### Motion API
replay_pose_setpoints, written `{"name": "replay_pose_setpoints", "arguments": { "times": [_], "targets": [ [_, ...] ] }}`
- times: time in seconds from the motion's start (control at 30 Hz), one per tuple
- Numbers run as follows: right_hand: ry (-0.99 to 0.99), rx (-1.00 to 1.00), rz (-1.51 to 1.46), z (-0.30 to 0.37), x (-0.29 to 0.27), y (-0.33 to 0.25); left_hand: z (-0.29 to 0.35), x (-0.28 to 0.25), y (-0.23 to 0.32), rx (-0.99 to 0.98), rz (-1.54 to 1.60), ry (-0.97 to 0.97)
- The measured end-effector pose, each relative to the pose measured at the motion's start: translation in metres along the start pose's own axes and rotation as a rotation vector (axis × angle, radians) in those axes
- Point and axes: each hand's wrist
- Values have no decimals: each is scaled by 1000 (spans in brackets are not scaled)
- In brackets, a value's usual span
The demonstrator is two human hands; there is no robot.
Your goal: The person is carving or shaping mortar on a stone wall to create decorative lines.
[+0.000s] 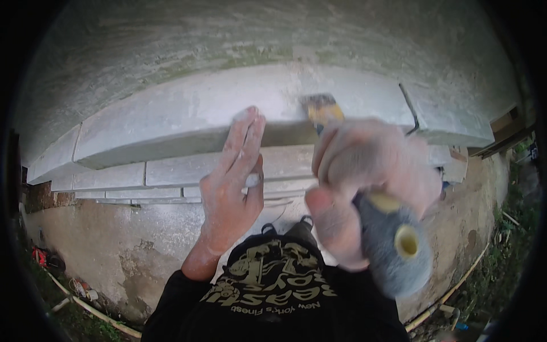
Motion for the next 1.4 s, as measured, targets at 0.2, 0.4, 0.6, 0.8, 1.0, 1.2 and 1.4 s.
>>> {"name": "replay_pose_setpoints", "arguments": {
  "times": [0.2,0.4,0.6,0.8,1.0,1.2,1.4],
  "targets": [
    [-56,-26,19,2,-3,7,0,1,0,-16,2,-18],
    [-8,-10,-70,-1,-6,7,0,1,1,-2,-1,-1],
    [91,-51,-94,-3,-1,15,0,2,2,-14,-13,-9],
    [48,-30,32,-1,6,13,-1,3,2,-4,-23,8],
    [127,2,-98,-5,3,13,0,2,4,-18,-23,4],
    [125,42,-124,-6,5,18,1,2,5,-13,-34,8],
    [97,-5,-10,-3,5,21,3,2,5,-21,-41,-14]
  ]
}}
Point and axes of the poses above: each hand's wrist, its own z-axis away from the middle knuckle, its own x-axis out of the palm, y = z × x, and after that the axes turned 12 degrees about -y, right-handed
